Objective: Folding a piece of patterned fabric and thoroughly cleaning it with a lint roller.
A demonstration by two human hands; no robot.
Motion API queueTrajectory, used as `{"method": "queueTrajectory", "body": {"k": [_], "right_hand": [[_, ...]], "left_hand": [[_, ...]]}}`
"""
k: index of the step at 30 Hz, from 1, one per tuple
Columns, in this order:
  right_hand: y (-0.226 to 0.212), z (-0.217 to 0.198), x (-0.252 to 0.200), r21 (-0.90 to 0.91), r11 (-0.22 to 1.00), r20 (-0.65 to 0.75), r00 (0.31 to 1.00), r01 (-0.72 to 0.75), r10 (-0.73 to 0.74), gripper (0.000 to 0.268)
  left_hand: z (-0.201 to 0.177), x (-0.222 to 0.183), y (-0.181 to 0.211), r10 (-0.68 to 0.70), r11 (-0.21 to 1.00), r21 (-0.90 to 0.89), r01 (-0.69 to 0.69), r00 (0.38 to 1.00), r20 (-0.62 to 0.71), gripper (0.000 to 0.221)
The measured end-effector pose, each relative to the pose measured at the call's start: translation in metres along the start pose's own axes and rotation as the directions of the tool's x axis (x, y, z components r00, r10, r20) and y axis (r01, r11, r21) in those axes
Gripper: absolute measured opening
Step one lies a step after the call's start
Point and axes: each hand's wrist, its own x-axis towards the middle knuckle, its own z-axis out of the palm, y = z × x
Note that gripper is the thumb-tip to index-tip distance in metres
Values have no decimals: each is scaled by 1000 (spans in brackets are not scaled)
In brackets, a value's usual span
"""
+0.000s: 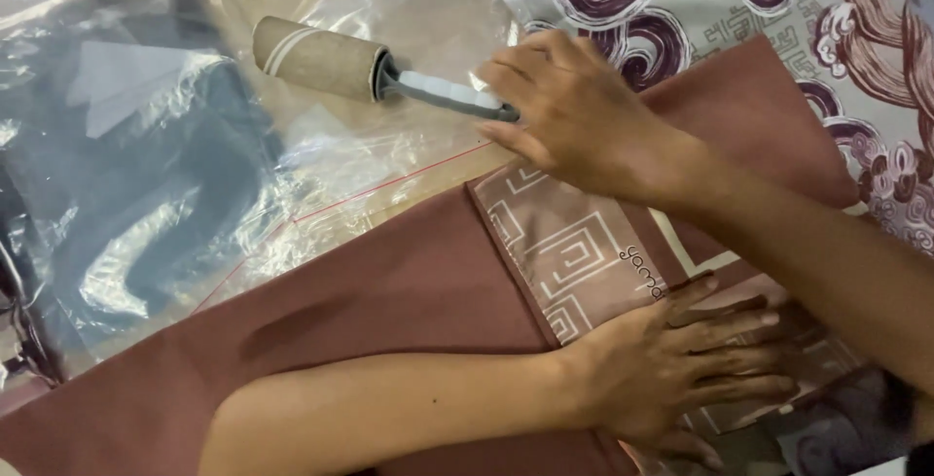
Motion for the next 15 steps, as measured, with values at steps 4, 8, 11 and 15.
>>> {"method": "queueTrajectory", "body": {"k": [4, 8, 11, 15], "right_hand": [[-6, 37, 36, -66, 998, -7, 1000, 19, -19, 45], [-11, 50, 55, -171, 985, -46, 999, -29, 21, 28], [-6, 40, 54, -228, 972, -118, 992, -62, 36, 26], [0, 9, 37, -62, 995, -357, 933, -73, 46, 25]], "left_hand": [[-8, 0, -3, 36, 995, 86, -44, 995, 96, 90], [0, 0, -2, 60, 998, 2, -60, 998, 36, 88], [3, 1, -1, 70, 998, -14, -68, 989, 128, 84], [7, -1, -1, 45, 998, -35, -48, 997, -64, 92]]}}
